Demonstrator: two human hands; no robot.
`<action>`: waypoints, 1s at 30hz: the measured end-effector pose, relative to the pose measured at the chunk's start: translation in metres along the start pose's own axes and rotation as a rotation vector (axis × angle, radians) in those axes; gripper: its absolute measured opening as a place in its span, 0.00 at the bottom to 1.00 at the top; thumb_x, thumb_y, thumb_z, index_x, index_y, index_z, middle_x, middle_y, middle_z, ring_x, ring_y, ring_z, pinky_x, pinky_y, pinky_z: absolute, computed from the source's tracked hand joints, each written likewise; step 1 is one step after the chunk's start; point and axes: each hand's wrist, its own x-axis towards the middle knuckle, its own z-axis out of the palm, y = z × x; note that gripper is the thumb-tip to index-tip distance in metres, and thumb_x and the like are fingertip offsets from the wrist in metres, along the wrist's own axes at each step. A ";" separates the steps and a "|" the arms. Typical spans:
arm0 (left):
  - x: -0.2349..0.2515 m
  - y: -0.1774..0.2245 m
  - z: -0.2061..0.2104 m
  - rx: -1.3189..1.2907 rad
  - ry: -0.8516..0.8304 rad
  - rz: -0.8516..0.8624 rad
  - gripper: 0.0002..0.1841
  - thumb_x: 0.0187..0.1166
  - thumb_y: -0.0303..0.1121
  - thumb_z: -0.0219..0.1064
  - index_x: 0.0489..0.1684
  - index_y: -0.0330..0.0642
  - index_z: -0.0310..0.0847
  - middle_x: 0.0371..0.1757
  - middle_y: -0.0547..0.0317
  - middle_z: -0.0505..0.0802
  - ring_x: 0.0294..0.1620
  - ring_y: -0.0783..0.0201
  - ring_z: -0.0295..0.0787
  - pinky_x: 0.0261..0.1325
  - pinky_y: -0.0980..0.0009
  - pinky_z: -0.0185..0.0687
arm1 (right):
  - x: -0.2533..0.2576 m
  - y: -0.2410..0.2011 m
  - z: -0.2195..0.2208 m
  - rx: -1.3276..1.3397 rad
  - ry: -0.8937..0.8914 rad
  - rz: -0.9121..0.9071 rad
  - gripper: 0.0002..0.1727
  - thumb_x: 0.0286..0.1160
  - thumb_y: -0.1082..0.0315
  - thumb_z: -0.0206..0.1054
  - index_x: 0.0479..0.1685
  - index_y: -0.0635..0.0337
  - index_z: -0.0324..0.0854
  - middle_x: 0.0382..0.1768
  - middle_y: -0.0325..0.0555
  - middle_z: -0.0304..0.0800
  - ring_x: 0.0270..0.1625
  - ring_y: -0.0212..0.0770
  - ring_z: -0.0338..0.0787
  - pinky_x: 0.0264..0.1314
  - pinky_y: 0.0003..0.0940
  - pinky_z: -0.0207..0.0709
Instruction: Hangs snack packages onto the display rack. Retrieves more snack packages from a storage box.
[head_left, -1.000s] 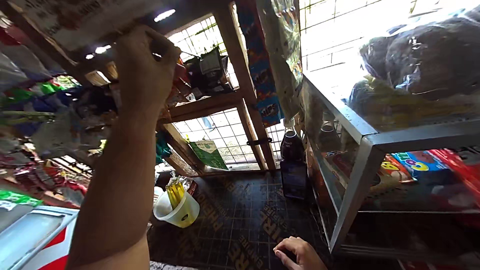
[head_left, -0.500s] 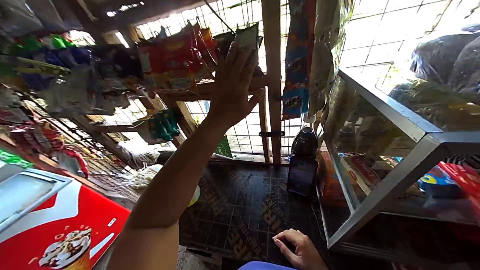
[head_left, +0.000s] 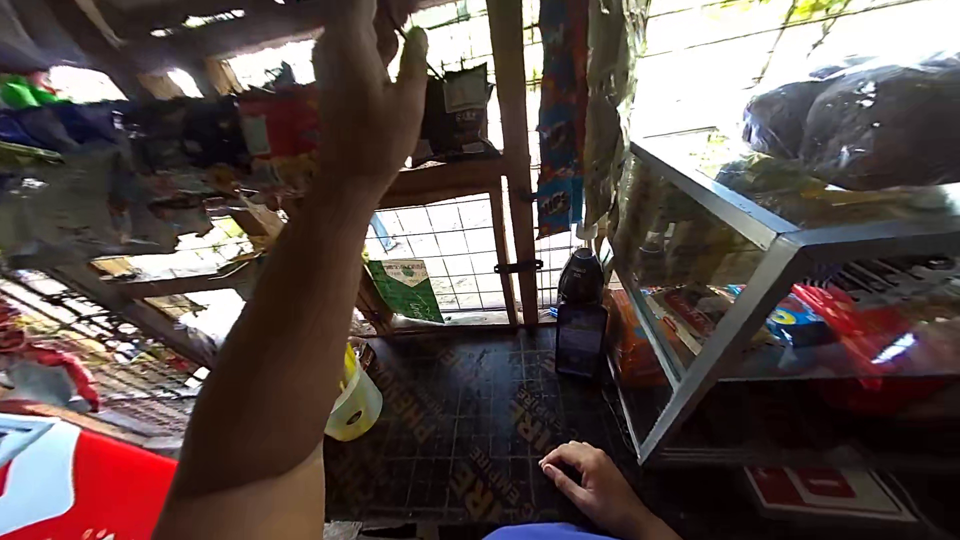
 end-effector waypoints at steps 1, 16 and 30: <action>0.001 0.000 0.000 -0.028 -0.048 0.000 0.20 0.90 0.38 0.52 0.65 0.31 0.79 0.59 0.47 0.91 0.60 0.68 0.87 0.66 0.70 0.81 | 0.000 0.000 -0.001 0.003 -0.003 0.003 0.13 0.82 0.58 0.65 0.44 0.54 0.94 0.42 0.41 0.97 0.50 0.38 0.93 0.59 0.42 0.82; -0.051 0.004 -0.017 -0.049 -0.073 0.045 0.32 0.87 0.42 0.58 0.88 0.35 0.59 0.82 0.39 0.77 0.81 0.58 0.77 0.80 0.64 0.76 | -0.001 -0.003 -0.002 -0.017 -0.007 0.021 0.14 0.84 0.58 0.64 0.45 0.55 0.94 0.43 0.43 0.97 0.51 0.39 0.92 0.62 0.40 0.81; -0.358 0.004 -0.080 -0.548 -0.394 -0.199 0.09 0.84 0.36 0.68 0.53 0.47 0.90 0.51 0.63 0.97 0.60 0.75 0.91 0.66 0.75 0.86 | 0.033 -0.043 0.000 -0.082 0.230 -0.229 0.10 0.84 0.62 0.66 0.47 0.55 0.91 0.50 0.39 0.96 0.56 0.32 0.92 0.64 0.31 0.83</action>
